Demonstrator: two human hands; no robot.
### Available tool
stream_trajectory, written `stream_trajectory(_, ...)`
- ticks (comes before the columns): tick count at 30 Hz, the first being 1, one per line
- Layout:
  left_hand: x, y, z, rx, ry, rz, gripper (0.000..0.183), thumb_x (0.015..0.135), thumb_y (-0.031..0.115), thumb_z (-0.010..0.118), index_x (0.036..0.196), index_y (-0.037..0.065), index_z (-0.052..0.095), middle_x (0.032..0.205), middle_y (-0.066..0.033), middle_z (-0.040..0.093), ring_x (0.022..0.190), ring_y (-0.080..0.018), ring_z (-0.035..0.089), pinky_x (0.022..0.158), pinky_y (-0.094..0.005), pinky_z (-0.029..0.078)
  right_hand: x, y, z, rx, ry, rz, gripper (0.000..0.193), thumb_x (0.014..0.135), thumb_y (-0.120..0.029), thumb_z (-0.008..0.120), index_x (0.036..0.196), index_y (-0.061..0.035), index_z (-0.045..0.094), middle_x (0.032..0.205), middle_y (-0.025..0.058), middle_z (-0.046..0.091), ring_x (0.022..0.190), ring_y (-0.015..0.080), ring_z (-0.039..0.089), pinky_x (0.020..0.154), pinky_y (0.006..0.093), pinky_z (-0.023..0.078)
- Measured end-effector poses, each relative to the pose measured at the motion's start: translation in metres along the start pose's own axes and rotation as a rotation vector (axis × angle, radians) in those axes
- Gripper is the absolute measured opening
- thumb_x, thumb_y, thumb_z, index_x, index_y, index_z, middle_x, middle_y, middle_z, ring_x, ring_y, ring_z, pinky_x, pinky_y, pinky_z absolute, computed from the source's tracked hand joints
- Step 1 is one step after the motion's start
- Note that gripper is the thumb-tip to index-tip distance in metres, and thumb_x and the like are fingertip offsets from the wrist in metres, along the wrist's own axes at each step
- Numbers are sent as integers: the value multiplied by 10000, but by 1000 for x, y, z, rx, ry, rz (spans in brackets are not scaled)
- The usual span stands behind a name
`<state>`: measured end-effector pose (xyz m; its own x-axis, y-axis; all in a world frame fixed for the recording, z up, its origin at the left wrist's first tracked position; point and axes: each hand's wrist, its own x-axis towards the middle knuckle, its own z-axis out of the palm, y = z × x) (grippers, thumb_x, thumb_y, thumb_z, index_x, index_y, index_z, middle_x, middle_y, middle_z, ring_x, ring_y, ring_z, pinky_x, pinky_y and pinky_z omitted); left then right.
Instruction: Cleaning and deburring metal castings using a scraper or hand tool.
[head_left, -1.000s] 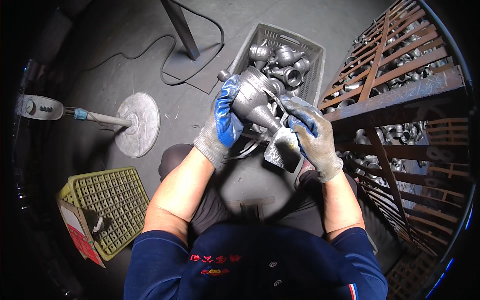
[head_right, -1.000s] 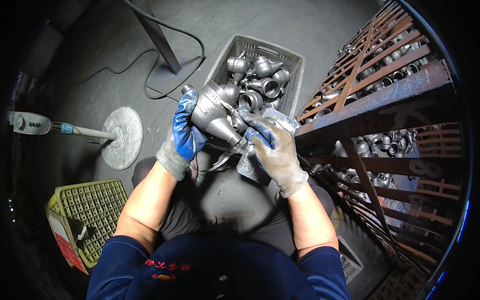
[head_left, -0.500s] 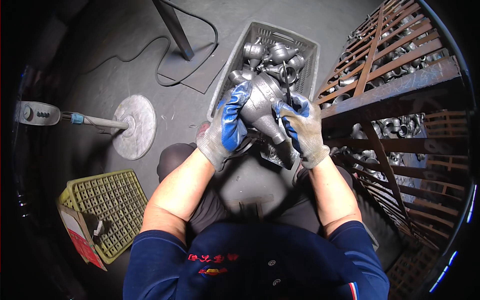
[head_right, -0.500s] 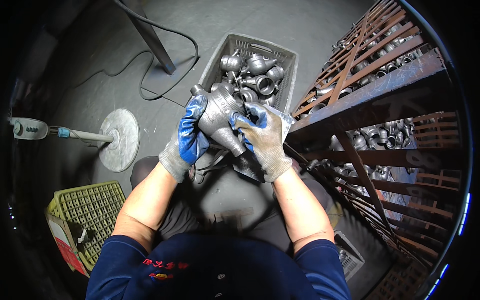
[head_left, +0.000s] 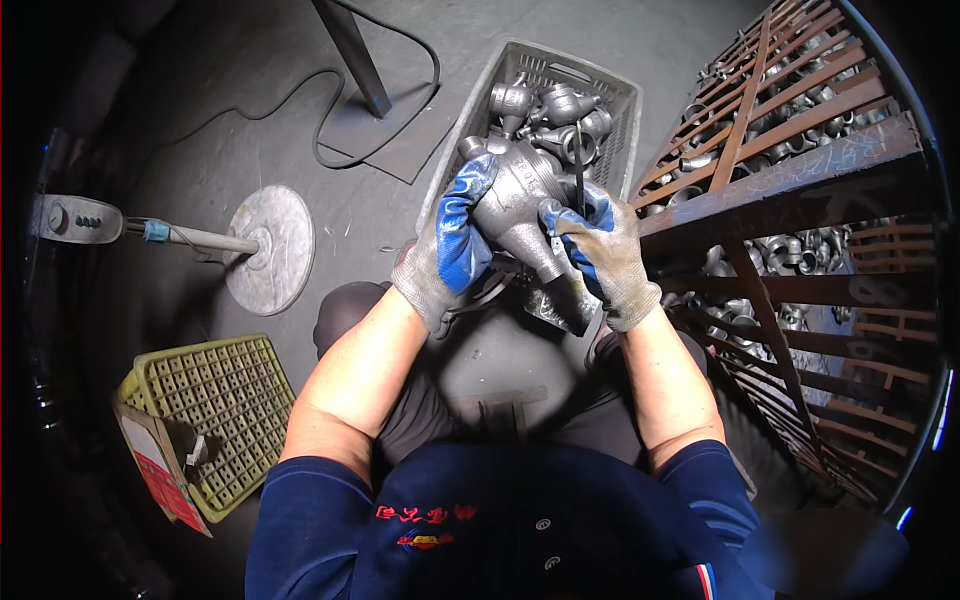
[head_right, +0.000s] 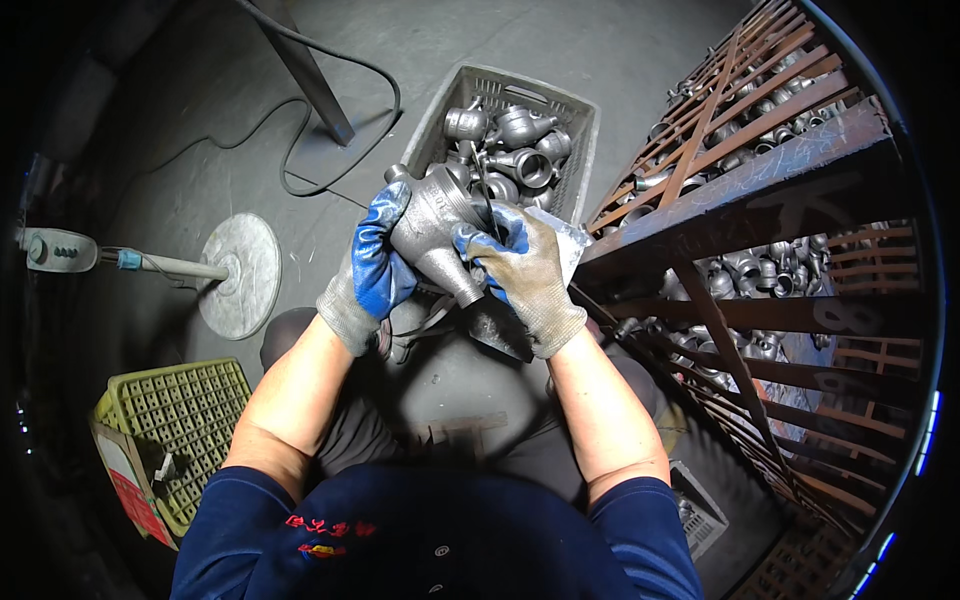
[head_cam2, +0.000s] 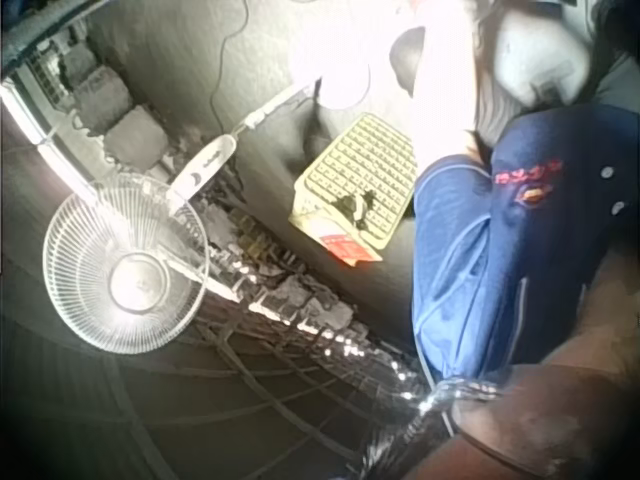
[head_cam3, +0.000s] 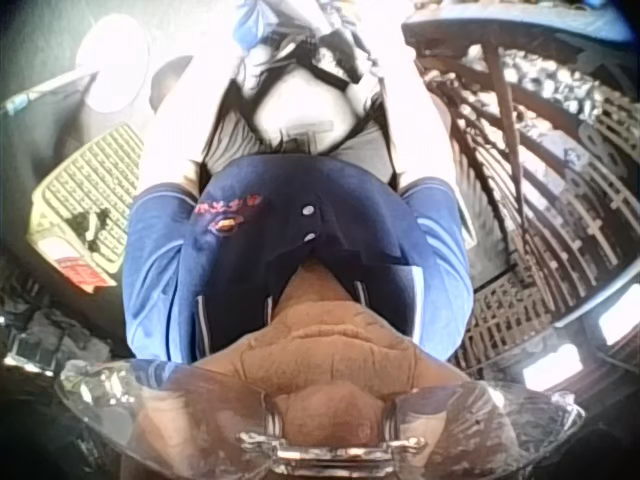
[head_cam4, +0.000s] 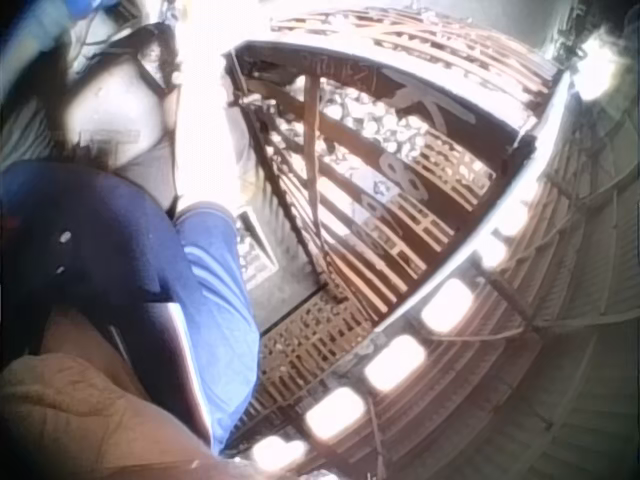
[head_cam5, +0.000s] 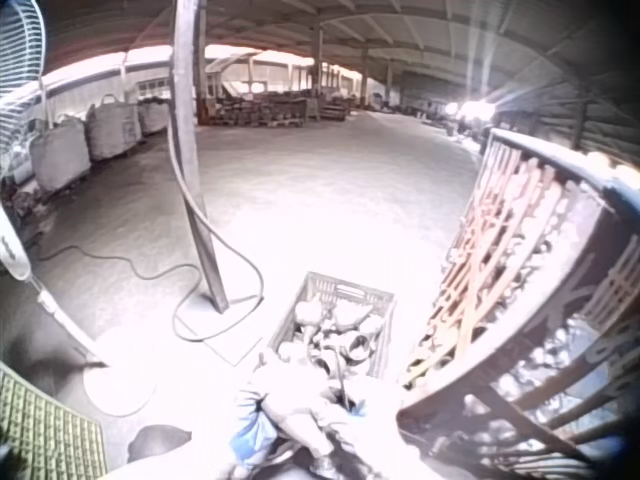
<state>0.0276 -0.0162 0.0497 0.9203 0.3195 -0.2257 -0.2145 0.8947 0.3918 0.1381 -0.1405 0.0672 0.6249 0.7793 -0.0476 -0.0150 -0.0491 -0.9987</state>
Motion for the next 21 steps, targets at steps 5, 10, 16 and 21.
stream_trajectory(5, 0, 1, -1, 93, 12, 24, 479, 913, 316, 524, 1277, 20, 431, 1238, -160, 522, 1123, -292, 531, 984, -473, 418, 7, 5, -8, 87, -62, 192, 186, 802, -64, 652, 978, -6, 647, 788, -5, 613, 683, 43, 517, 629, 207, 439)
stream_trajectory(10, 5, 5, -9, -46, 11, 96, 476, 913, 304, 531, 1281, 20, 432, 1248, -158, 519, 1144, -288, 515, 1024, -464, 378, 2, 10, -4, 208, 41, -6, 237, 838, -64, 639, 1064, 6, 622, 938, 18, 626, 819, 66, 550, 761, 205, 447)
stream_trajectory(16, 8, 11, -7, -79, 11, 187, 498, 889, 322, 554, 1281, 44, 423, 1205, -141, 524, 1097, -264, 547, 939, -421, 466, -12, 11, -2, 493, -72, 331, 313, 860, -96, 633, 1144, 10, 558, 860, 36, 627, 630, 33, 539, 591, 180, 491)
stream_trajectory(21, 15, 25, -26, -29, 76, 348, 472, 874, 154, 576, 1298, 62, 390, 1131, -100, 548, 1082, -203, 548, 966, -413, 439, -11, 2, 6, 634, -74, 373, 269, 871, -72, 600, 1130, -18, 551, 699, -3, 549, 498, 27, 471, 487, 178, 459)
